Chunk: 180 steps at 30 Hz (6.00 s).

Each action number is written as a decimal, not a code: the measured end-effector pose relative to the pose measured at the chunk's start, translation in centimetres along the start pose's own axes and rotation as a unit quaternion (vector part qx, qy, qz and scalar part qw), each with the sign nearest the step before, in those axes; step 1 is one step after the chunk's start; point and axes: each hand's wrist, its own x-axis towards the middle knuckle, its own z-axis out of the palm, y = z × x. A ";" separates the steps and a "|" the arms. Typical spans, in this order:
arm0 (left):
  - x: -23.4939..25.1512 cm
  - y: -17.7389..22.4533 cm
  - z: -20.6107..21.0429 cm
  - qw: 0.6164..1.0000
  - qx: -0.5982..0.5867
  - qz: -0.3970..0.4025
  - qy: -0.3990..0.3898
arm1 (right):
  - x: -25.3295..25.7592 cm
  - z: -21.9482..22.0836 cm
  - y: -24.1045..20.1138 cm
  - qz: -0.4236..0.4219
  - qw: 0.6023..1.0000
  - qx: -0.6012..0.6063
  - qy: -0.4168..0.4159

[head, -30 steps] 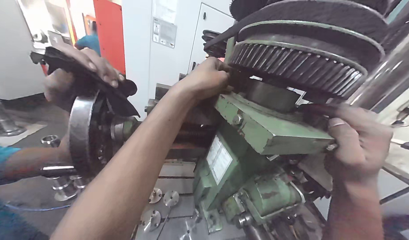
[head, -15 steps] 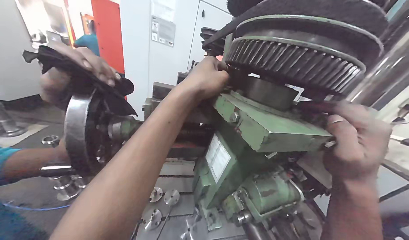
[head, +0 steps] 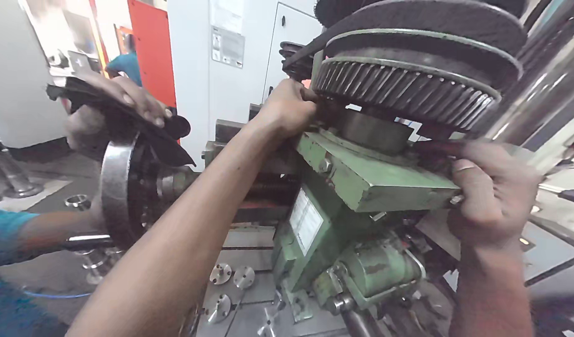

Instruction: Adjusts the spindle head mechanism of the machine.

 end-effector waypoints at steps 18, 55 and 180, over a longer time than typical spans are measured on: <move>0.5 -0.9 -0.1 0.997 -0.028 0.056 -0.034 | 0.1 0.3 -0.6 0.005 0.999 -0.030 0.023; -0.4 -0.4 -1.2 0.989 0.080 0.105 -0.067 | -0.1 0.0 -0.3 -0.026 0.999 -0.005 0.021; 1.0 -1.8 -0.2 0.987 -0.107 0.107 0.048 | 0.1 0.7 0.4 -0.053 0.994 0.090 0.039</move>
